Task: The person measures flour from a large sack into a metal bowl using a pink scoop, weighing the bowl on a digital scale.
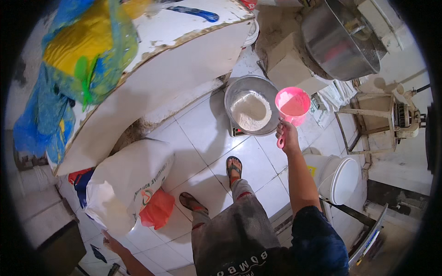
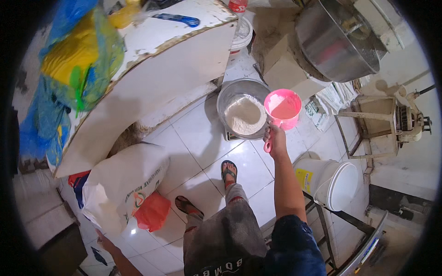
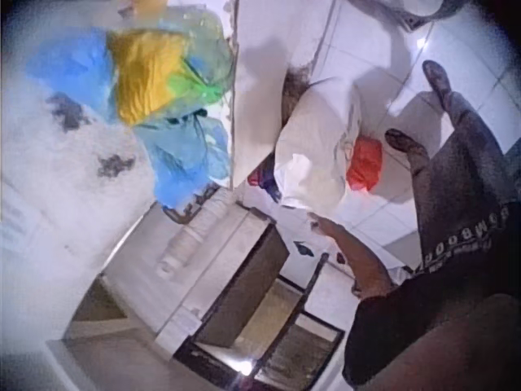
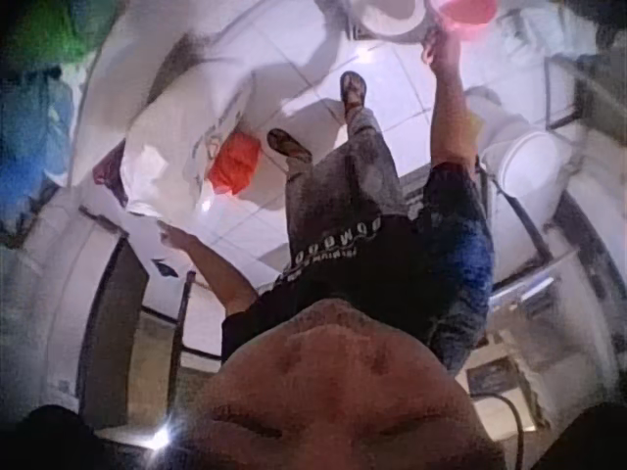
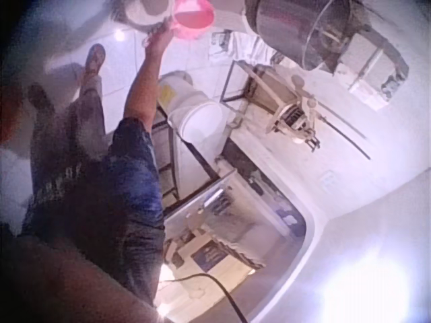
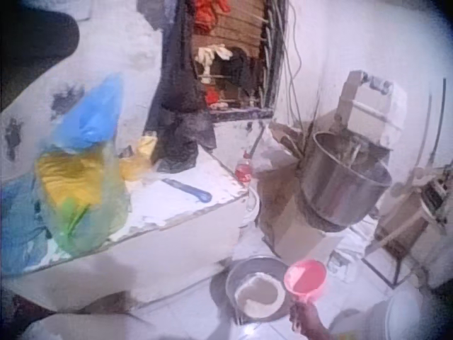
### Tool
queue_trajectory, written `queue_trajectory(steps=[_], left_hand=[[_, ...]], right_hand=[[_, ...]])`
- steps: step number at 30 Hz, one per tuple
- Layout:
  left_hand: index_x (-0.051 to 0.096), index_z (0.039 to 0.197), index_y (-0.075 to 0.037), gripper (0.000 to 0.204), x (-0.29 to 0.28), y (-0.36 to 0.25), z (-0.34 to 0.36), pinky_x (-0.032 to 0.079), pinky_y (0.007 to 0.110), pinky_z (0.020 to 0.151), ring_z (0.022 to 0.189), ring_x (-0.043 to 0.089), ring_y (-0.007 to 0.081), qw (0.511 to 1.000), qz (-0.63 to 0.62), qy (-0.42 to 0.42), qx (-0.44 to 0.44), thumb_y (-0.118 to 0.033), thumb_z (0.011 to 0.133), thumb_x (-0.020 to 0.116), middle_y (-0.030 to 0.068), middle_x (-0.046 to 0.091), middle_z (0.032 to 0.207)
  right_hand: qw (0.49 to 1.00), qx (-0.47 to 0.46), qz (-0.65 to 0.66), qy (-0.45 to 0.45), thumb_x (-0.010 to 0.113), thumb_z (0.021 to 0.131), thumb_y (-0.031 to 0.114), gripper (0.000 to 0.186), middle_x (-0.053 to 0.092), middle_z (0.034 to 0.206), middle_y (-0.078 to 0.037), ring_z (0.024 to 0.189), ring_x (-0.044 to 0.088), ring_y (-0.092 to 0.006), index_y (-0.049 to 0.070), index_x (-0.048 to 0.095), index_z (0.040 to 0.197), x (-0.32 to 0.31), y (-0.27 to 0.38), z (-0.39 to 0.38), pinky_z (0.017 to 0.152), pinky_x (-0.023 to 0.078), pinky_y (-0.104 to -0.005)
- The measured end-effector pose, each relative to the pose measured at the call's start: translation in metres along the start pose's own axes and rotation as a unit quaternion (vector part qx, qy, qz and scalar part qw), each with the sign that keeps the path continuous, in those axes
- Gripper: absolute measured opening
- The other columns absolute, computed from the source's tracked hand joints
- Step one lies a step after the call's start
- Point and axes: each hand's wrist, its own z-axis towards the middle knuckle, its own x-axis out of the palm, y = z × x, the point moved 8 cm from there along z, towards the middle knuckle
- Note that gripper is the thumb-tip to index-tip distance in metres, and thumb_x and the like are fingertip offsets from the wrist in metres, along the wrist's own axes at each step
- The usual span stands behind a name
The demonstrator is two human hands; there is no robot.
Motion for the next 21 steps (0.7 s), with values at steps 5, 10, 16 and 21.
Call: queue_trajectory(steps=[5,10,16,21], left_hand=[[0.051,0.109,0.001,0.072,0.027,0.017,-0.018,0.044,0.039,0.073,0.085,0.056,0.0224,0.981,-0.108,0.072,-0.145,-0.062,0.074,0.051,0.0133,0.058,0.098],[0.039,0.126,-0.004,0.073,0.079,0.115,0.061,0.044,0.037,0.081,0.102,0.052,0.0245,0.896,-0.32,0.276,-0.136,-0.054,0.075,0.055,0.01,0.051,0.118],[0.05,0.104,0.008,0.039,0.058,0.044,0.017,0.04,0.043,0.08,0.093,0.052,0.0387,0.982,-0.054,0.169,0.065,-0.026,0.09,0.036,0.0264,0.055,0.098],[0.052,0.093,0.004,0.031,0.034,0.033,0.0,0.042,0.045,0.068,0.08,0.054,0.0418,0.976,-0.138,0.157,0.065,-0.024,0.09,0.037,0.026,0.057,0.083]], right_hand=[[0.988,0.062,0.002,0.142,0.043,0.086,0.019,0.022,0.043,0.063,0.001,0.043,0.035,-0.004,0.004,0.045,0.102,0.13,0.012,-0.134,0.036,0.031,-0.0159],[0.883,0.145,-0.205,0.397,0.049,0.084,0.024,0.036,0.048,0.067,-0.002,0.049,0.044,-0.007,0.002,0.045,0.112,0.307,-0.048,-0.279,0.043,0.037,-0.0185],[0.647,0.212,-0.484,0.55,0.047,0.087,0.028,0.038,0.048,0.066,-0.002,0.049,0.046,-0.0087,-0.001,0.046,0.112,0.419,-0.208,-0.381,0.044,0.041,-0.0234],[0.463,0.186,-0.701,0.509,0.053,0.081,0.018,0.019,0.044,0.053,-0.003,0.045,0.047,-0.0136,0.001,0.046,0.084,0.43,-0.371,-0.355,0.04,0.038,-0.0262]])
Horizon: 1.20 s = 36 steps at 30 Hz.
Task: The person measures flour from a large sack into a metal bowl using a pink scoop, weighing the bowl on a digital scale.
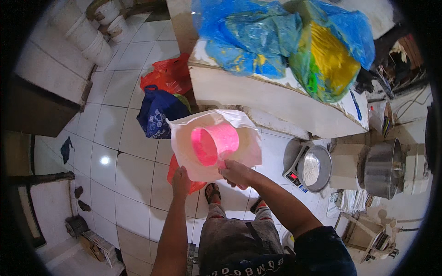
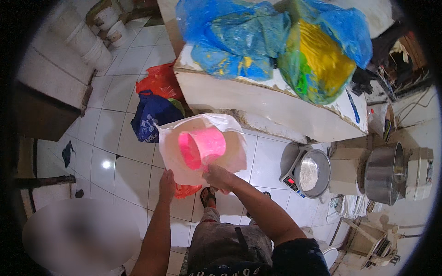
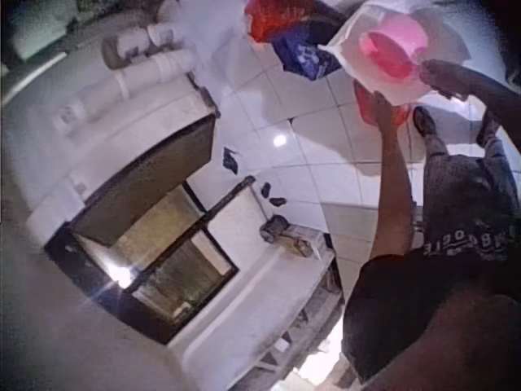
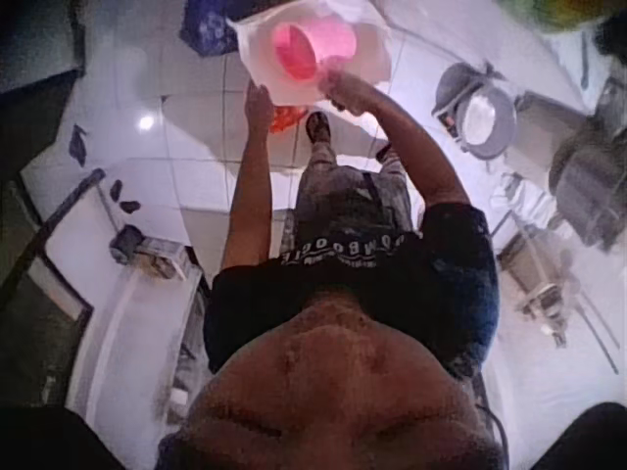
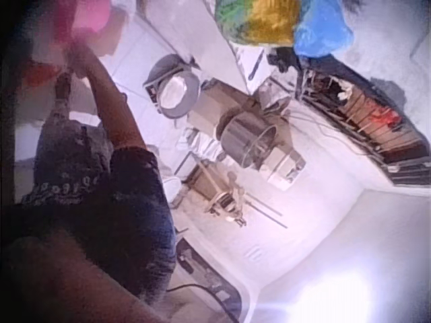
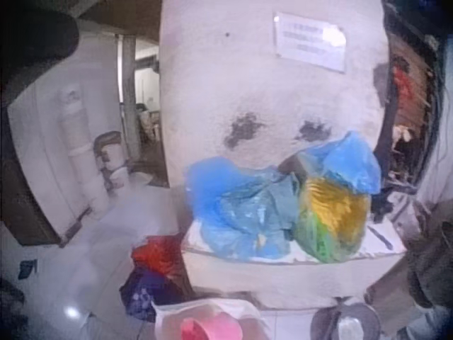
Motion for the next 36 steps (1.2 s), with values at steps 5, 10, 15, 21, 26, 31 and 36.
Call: queue_trajectory(steps=[5,10,15,21,26,31,36], left_hand=[[0.05,0.081,0.004,0.032,0.012,-0.005,-0.005,0.04,0.048,0.063,0.073,0.053,0.0424,0.999,-0.024,0.027,-0.007,-0.024,0.09,0.038,0.0255,0.055,0.074],[0.049,0.077,0.003,0.032,0.025,-0.029,0.001,0.039,0.046,0.06,0.07,0.053,0.0416,0.998,-0.007,0.053,0.036,-0.024,0.089,0.04,0.0236,0.054,0.07],[0.049,0.076,0.004,0.033,0.003,-0.005,-0.001,0.039,0.044,0.059,0.067,0.053,0.0397,0.997,-0.034,0.055,-0.029,-0.025,0.089,0.042,0.0227,0.053,0.068],[0.049,0.073,0.006,0.038,0.011,0.004,-0.004,0.039,0.045,0.063,0.071,0.053,0.041,0.991,-0.01,0.109,-0.07,-0.028,0.089,0.041,0.0253,0.053,0.071],[0.05,0.077,0.008,0.042,0.004,-0.001,-0.003,0.037,0.048,0.068,0.076,0.051,0.0441,0.99,-0.016,0.112,-0.087,-0.03,0.089,0.038,0.0288,0.053,0.076],[0.051,0.086,0.007,0.043,0.018,-0.002,-0.005,0.039,0.047,0.068,0.08,0.053,0.0434,0.985,0.026,0.164,-0.055,-0.033,0.09,0.036,0.0289,0.053,0.078],[0.052,0.088,0.005,0.04,-0.001,0.008,-0.008,0.039,0.047,0.07,0.082,0.052,0.0437,0.986,0.046,0.156,-0.03,-0.031,0.09,0.036,0.0282,0.054,0.081]], right_hand=[[0.731,-0.071,-0.679,-0.025,0.061,0.072,0.014,0.006,0.059,0.066,-0.002,0.058,0.057,-0.0148,0.008,0.06,0.073,0.001,-0.06,0.141,0.051,0.043,-0.0368],[0.81,0.17,-0.543,-0.139,0.053,0.078,0.021,0.02,0.063,0.092,-0.006,0.09,0.058,-0.022,0.012,0.065,0.092,-0.015,-0.089,0.25,0.075,0.042,-0.0384],[0.717,-0.039,-0.695,0.036,0.049,0.08,0.017,0.028,0.06,0.099,-0.017,0.097,0.056,-0.0245,0.0,0.06,0.1,0.052,-0.022,0.206,0.083,0.038,-0.0436],[0.747,0.053,-0.644,-0.152,0.05,0.08,0.021,0.03,0.06,0.104,-0.01,0.099,0.054,-0.0261,0.009,0.06,0.106,-0.011,-0.122,0.169,0.082,0.036,-0.0494],[0.81,0.205,-0.535,-0.123,0.053,0.078,0.024,0.031,0.061,0.104,-0.006,0.097,0.055,-0.0273,0.015,0.062,0.106,0.036,-0.122,0.194,0.084,0.033,-0.0555],[0.74,-0.019,-0.672,0.021,0.064,0.065,0.016,0.024,0.064,0.088,-0.002,0.082,0.061,-0.0217,0.015,0.067,0.089,0.116,-0.13,0.266,0.068,0.047,-0.0428],[0.99,0.042,0.099,-0.095,0.053,0.073,0.01,0.006,0.057,0.069,-0.009,0.054,0.054,-0.0194,0.008,0.058,0.069,0.076,-0.025,0.254,0.044,0.042,-0.0326]])
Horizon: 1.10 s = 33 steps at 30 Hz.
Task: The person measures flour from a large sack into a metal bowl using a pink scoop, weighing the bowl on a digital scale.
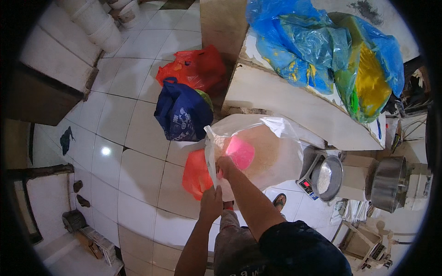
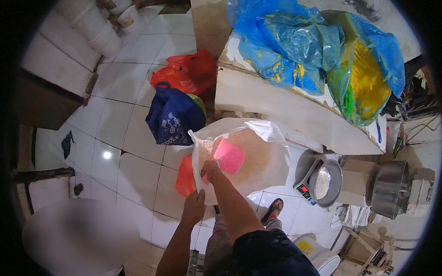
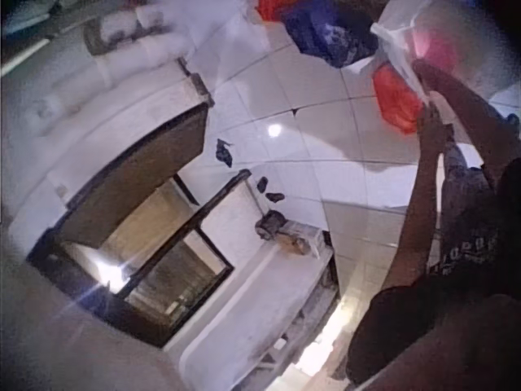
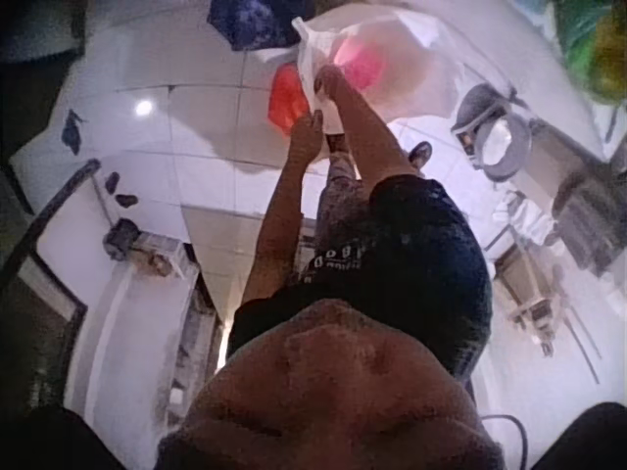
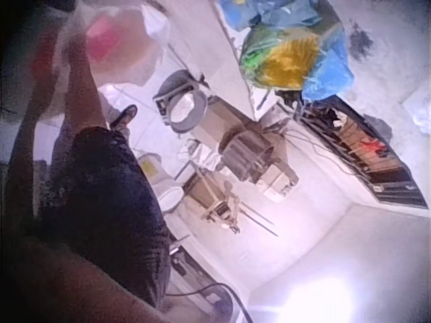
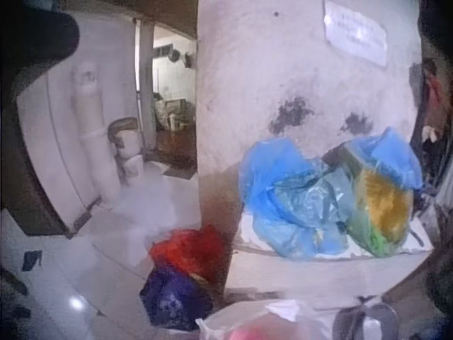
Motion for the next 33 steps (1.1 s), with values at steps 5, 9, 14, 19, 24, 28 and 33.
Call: queue_trajectory(steps=[5,9,14,19,24,28,33], left_hand=[[0.052,0.09,0.005,0.039,0.003,-0.01,0.001,0.039,0.047,0.071,0.083,0.052,0.0434,1.0,0.022,0.014,-0.003,-0.031,0.091,0.036,0.0277,0.055,0.083],[0.052,0.087,0.004,0.037,0.009,-0.004,0.007,0.039,0.049,0.074,0.082,0.051,0.0435,1.0,0.024,-0.009,-0.001,-0.03,0.09,0.037,0.0279,0.054,0.083],[0.053,0.088,0.003,0.038,0.01,-0.014,0.012,0.039,0.05,0.073,0.084,0.052,0.044,0.999,-0.007,-0.022,0.027,-0.03,0.089,0.037,0.0281,0.055,0.084],[0.052,0.088,0.005,0.038,0.009,-0.024,0.008,0.04,0.049,0.069,0.082,0.052,0.0447,1.0,-0.015,-0.02,0.001,-0.031,0.089,0.038,0.0274,0.056,0.082],[0.05,0.082,0.003,0.031,0.002,-0.022,0.012,0.04,0.049,0.065,0.071,0.054,0.0428,0.998,0.01,-0.054,-0.017,-0.027,0.087,0.044,0.0241,0.056,0.072],[0.049,0.081,0.002,0.024,-0.036,-0.057,0.002,0.039,0.046,0.071,0.078,0.052,0.0358,0.981,0.012,-0.196,0.003,-0.021,0.085,0.049,0.0201,0.054,0.081],[0.048,0.098,0.005,0.026,-0.054,-0.086,0.011,0.034,0.043,0.085,0.098,0.044,0.0345,0.931,0.057,-0.3,0.2,-0.018,0.087,0.046,0.0208,0.049,0.103]], right_hand=[[0.842,0.089,0.53,0.05,0.043,0.081,0.01,0.019,0.032,0.053,0.002,0.04,0.03,-0.0094,0.01,0.039,0.063,-0.006,0.031,-0.023,0.035,0.025,-0.0207],[0.833,-0.001,0.525,0.175,0.042,0.085,0.013,0.019,0.034,0.054,0.004,0.041,0.029,-0.0056,0.012,0.04,0.067,-0.021,0.057,-0.059,0.036,0.024,-0.0192],[0.828,-0.036,0.516,0.217,0.042,0.09,0.017,0.018,0.034,0.055,0.006,0.042,0.029,-0.0034,0.013,0.041,0.072,-0.041,0.057,-0.111,0.037,0.023,-0.0177],[0.855,-0.045,0.474,0.208,0.048,0.087,0.017,0.014,0.033,0.056,0.007,0.041,0.03,-0.0018,0.014,0.042,0.075,-0.047,0.033,-0.108,0.036,0.025,-0.0173],[0.884,-0.053,0.421,0.194,0.049,0.087,0.017,0.012,0.035,0.056,0.007,0.039,0.03,-0.0016,0.015,0.041,0.077,-0.057,0.03,-0.136,0.035,0.025,-0.0176],[0.896,-0.044,0.389,0.21,0.048,0.087,0.016,0.01,0.035,0.057,0.006,0.039,0.029,-0.002,0.015,0.041,0.079,-0.068,0.021,-0.171,0.035,0.025,-0.0181],[0.899,-0.057,0.388,0.196,0.049,0.086,0.016,0.008,0.035,0.059,0.006,0.042,0.03,-0.0023,0.013,0.042,0.085,-0.085,0.027,-0.231,0.036,0.026,-0.0177]])
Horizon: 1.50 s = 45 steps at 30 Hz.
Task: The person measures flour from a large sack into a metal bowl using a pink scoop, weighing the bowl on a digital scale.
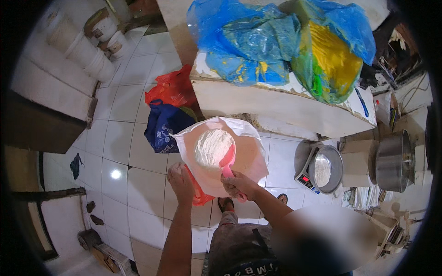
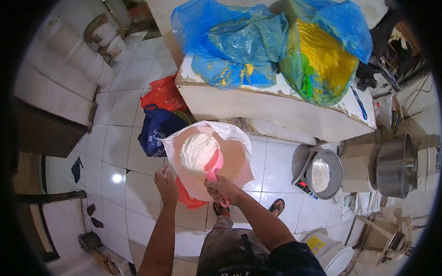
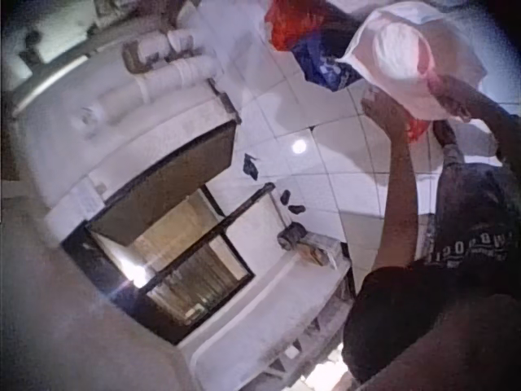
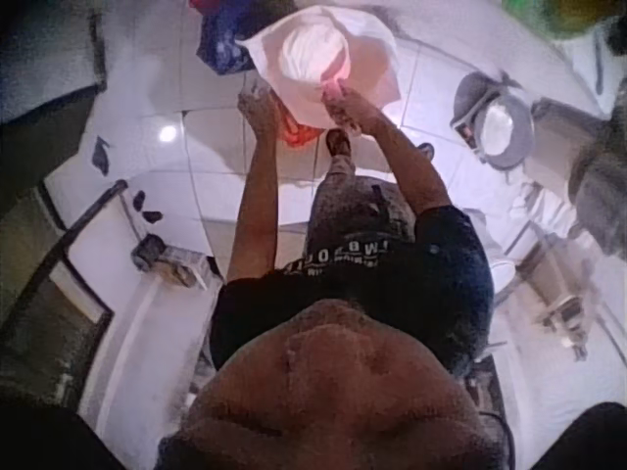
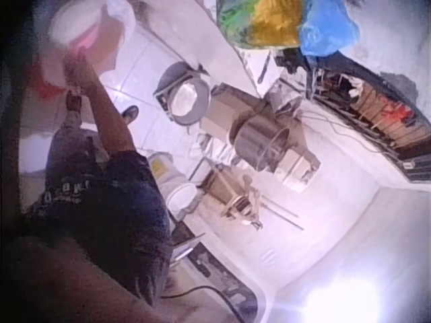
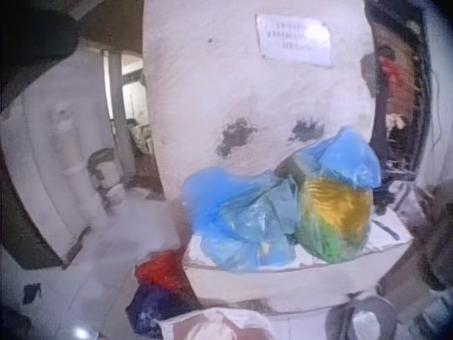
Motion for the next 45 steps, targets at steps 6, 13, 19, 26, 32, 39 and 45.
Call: queue_trajectory(steps=[6,13,19,26,32,39,45], left_hand=[[0.041,0.12,0.004,0.036,0.029,-0.05,0.024,0.021,0.043,0.1,0.116,0.034,0.037,0.996,-0.025,0.0,0.081,-0.018,0.091,0.038,0.0226,0.042,0.121],[0.031,0.129,0.002,0.048,0.078,-0.115,0.01,0.017,0.043,0.104,0.124,0.026,0.0347,0.987,-0.049,0.119,0.1,-0.031,0.094,0.03,0.0203,0.031,0.133],[0.031,0.129,0.001,0.049,0.111,-0.209,-0.064,0.015,0.043,0.105,0.127,0.021,0.032,0.98,0.004,0.142,0.139,-0.032,0.094,0.031,0.0183,0.028,0.135],[0.025,0.132,-0.001,0.049,0.169,-0.26,-0.164,0.016,0.042,0.104,0.129,0.019,0.0285,0.952,0.079,0.227,0.191,-0.029,0.093,0.032,0.0148,0.024,0.138],[0.032,0.127,-0.001,0.042,0.236,-0.24,-0.24,0.015,0.047,0.104,0.129,0.018,0.0335,0.902,0.153,0.352,0.196,-0.023,0.092,0.034,0.0182,0.025,0.136],[0.034,0.127,-0.001,0.042,0.275,-0.194,-0.272,0.015,0.047,0.104,0.128,0.018,0.0342,0.865,0.215,0.428,0.149,-0.023,0.091,0.037,0.0184,0.026,0.136],[0.036,0.124,0.0,0.041,0.28,-0.167,-0.274,0.015,0.048,0.103,0.128,0.018,0.0367,0.854,0.25,0.436,0.137,-0.01,0.085,0.043,0.0191,0.027,0.136]], right_hand=[[0.993,-0.054,0.082,0.061,0.052,0.085,0.016,0.012,0.037,0.063,0.004,0.045,0.034,-0.0032,0.01,0.043,0.091,0.018,0.032,-0.1,0.035,0.027,-0.0153],[0.97,-0.142,0.181,0.073,0.055,0.084,0.016,0.017,0.032,0.057,0.005,0.04,0.03,-0.0032,0.01,0.042,0.093,-0.035,0.048,-0.239,0.031,0.025,-0.0186],[0.943,-0.244,0.219,-0.064,0.054,0.083,0.013,0.02,0.036,0.058,0.002,0.04,0.031,-0.004,0.006,0.041,0.097,-0.165,0.024,-0.358,0.031,0.025,-0.0189],[0.872,-0.298,0.25,-0.297,0.05,0.082,0.011,0.018,0.041,0.061,0.001,0.041,0.035,-0.0057,0.006,0.041,0.097,-0.378,-0.042,-0.424,0.034,0.03,-0.0181],[0.821,-0.261,0.187,-0.472,0.048,0.08,0.014,0.017,0.045,0.064,-0.004,0.042,0.042,-0.0105,0.004,0.041,0.092,-0.58,-0.122,-0.385,0.034,0.034,-0.0237],[0.681,-0.012,-0.128,-0.72,0.046,0.078,0.013,0.027,0.056,0.086,-0.028,0.076,0.057,-0.0402,-0.003,0.039,0.099,-0.694,-0.147,-0.347,0.066,0.046,-0.0476],[0.642,0.078,-0.169,-0.744,0.045,0.079,0.011,0.028,0.057,0.091,-0.029,0.087,0.056,-0.0437,-0.002,0.035,0.102,-0.703,-0.153,-0.33,0.076,0.044,-0.0492]])
